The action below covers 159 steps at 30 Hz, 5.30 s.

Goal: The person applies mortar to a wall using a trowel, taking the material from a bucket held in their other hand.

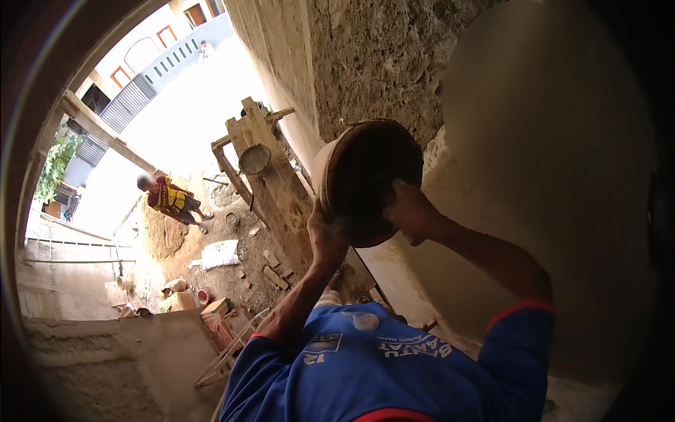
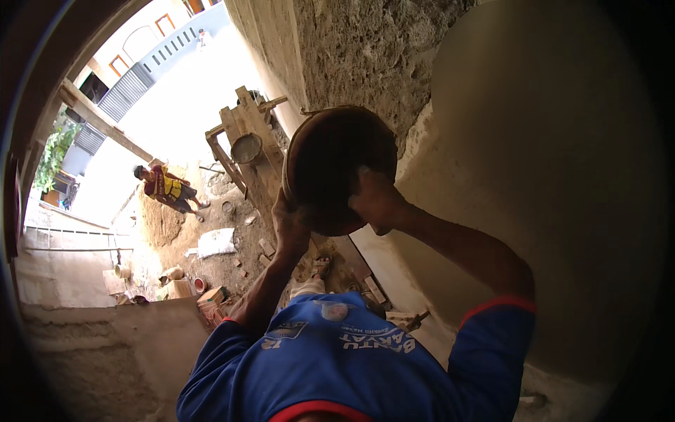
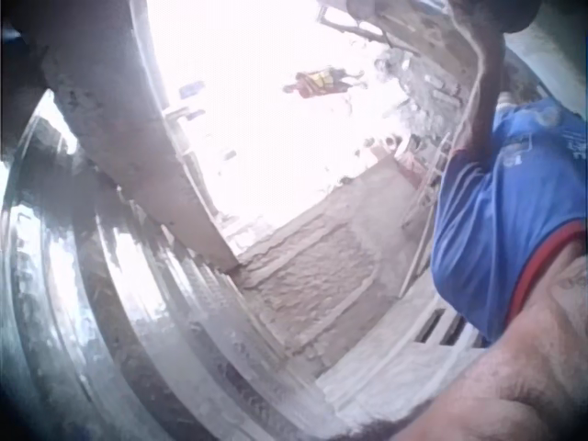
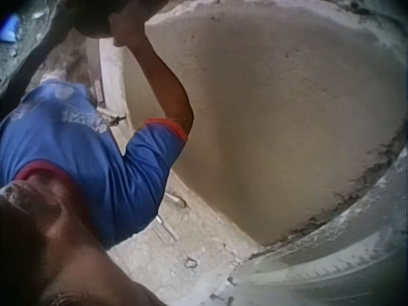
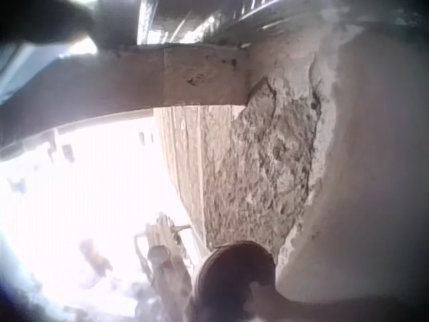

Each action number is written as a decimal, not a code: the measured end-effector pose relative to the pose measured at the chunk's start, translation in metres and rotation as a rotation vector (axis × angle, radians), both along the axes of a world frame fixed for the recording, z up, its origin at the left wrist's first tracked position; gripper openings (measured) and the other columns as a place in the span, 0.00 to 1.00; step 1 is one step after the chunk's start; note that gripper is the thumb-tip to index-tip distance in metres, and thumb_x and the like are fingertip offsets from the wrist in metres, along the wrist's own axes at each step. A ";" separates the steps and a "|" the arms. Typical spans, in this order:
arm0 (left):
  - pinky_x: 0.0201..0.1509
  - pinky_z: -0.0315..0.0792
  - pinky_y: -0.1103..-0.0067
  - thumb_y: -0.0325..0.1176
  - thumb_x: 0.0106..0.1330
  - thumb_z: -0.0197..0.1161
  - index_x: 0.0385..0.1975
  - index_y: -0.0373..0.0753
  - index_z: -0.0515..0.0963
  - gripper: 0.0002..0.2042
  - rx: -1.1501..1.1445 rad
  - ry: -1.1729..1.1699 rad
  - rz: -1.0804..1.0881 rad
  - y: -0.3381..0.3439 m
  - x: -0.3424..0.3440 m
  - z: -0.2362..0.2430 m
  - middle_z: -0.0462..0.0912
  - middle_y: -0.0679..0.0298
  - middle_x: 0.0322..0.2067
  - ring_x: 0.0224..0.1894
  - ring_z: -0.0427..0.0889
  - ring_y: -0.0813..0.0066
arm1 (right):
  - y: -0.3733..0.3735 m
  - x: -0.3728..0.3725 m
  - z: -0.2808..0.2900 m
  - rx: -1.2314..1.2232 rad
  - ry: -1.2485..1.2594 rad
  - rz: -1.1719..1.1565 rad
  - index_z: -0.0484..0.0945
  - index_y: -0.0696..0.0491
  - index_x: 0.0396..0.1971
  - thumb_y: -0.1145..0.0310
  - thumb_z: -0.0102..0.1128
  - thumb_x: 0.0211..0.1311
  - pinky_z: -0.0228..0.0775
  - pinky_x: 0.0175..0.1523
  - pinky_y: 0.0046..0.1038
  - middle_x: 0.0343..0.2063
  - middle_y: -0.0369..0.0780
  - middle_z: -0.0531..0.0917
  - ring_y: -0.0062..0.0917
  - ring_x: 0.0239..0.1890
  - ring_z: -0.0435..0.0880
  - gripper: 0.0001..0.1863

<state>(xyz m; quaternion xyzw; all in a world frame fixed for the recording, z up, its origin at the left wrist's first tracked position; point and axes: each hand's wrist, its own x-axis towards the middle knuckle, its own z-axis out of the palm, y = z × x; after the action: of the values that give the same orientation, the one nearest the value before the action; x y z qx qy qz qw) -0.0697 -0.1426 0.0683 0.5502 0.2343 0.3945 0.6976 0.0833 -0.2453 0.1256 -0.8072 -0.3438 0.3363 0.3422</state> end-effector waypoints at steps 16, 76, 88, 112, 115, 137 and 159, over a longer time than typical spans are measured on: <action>0.53 0.74 0.75 0.20 0.52 0.53 0.55 0.30 0.70 0.26 0.007 0.030 -0.158 0.044 -0.001 0.039 0.80 0.57 0.46 0.46 0.80 0.72 | -0.017 0.031 0.030 -0.215 -1.447 0.638 0.73 0.61 0.45 0.71 0.54 0.56 0.79 0.31 0.30 0.29 0.44 0.79 0.32 0.32 0.83 0.16; 0.38 0.77 0.82 0.29 0.56 0.56 0.60 0.34 0.64 0.28 -0.041 -0.255 0.099 0.175 -0.021 0.043 0.79 0.62 0.42 0.38 0.81 0.78 | 0.047 0.116 0.303 0.234 -0.483 -0.119 0.68 0.60 0.56 0.64 0.61 0.60 0.76 0.36 0.26 0.40 0.44 0.80 0.26 0.33 0.80 0.26; 0.37 0.78 0.81 0.21 0.53 0.56 0.57 0.33 0.68 0.27 -0.199 -0.124 -0.046 0.133 -0.016 0.006 0.81 0.60 0.40 0.35 0.82 0.75 | 0.010 0.123 0.286 0.175 -0.679 -0.192 0.68 0.52 0.60 0.58 0.62 0.55 0.70 0.33 0.23 0.44 0.39 0.76 0.17 0.28 0.72 0.32; 0.50 0.73 0.78 0.25 0.59 0.58 0.53 0.29 0.69 0.21 0.187 0.166 0.075 0.058 0.024 0.030 0.80 0.57 0.45 0.47 0.77 0.75 | 0.033 0.022 -0.015 0.075 -0.718 0.186 0.70 0.58 0.52 0.71 0.52 0.58 0.75 0.46 0.37 0.34 0.49 0.79 0.37 0.40 0.81 0.20; 0.49 0.72 0.78 0.25 0.59 0.57 0.53 0.29 0.69 0.21 0.117 0.035 0.003 0.066 0.021 0.032 0.80 0.58 0.44 0.46 0.78 0.76 | 0.023 0.017 -0.028 0.058 -1.063 0.283 0.73 0.57 0.47 0.71 0.52 0.58 0.74 0.47 0.38 0.35 0.48 0.79 0.39 0.41 0.81 0.16; 0.49 0.73 0.77 0.24 0.54 0.55 0.54 0.31 0.70 0.24 0.070 -0.011 -0.030 0.056 0.043 0.015 0.81 0.58 0.43 0.44 0.79 0.75 | 0.008 0.036 0.033 -0.301 -1.654 0.258 0.73 0.59 0.45 0.66 0.58 0.53 0.71 0.26 0.26 0.29 0.42 0.74 0.26 0.28 0.78 0.19; 0.54 0.72 0.77 0.20 0.54 0.56 0.57 0.31 0.66 0.27 0.016 0.050 0.028 0.025 0.058 0.000 0.78 0.60 0.47 0.49 0.77 0.72 | 0.008 0.036 -0.082 -0.802 -1.172 0.322 0.75 0.49 0.20 0.71 0.60 0.45 0.68 0.26 0.26 0.22 0.35 0.77 0.19 0.23 0.77 0.03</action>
<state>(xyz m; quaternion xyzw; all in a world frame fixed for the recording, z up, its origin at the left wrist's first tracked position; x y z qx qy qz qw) -0.0118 -0.1174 0.0684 0.5622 0.2561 0.3920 0.6816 0.1188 -0.2371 0.0438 -0.8576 -0.4354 -0.0049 -0.2738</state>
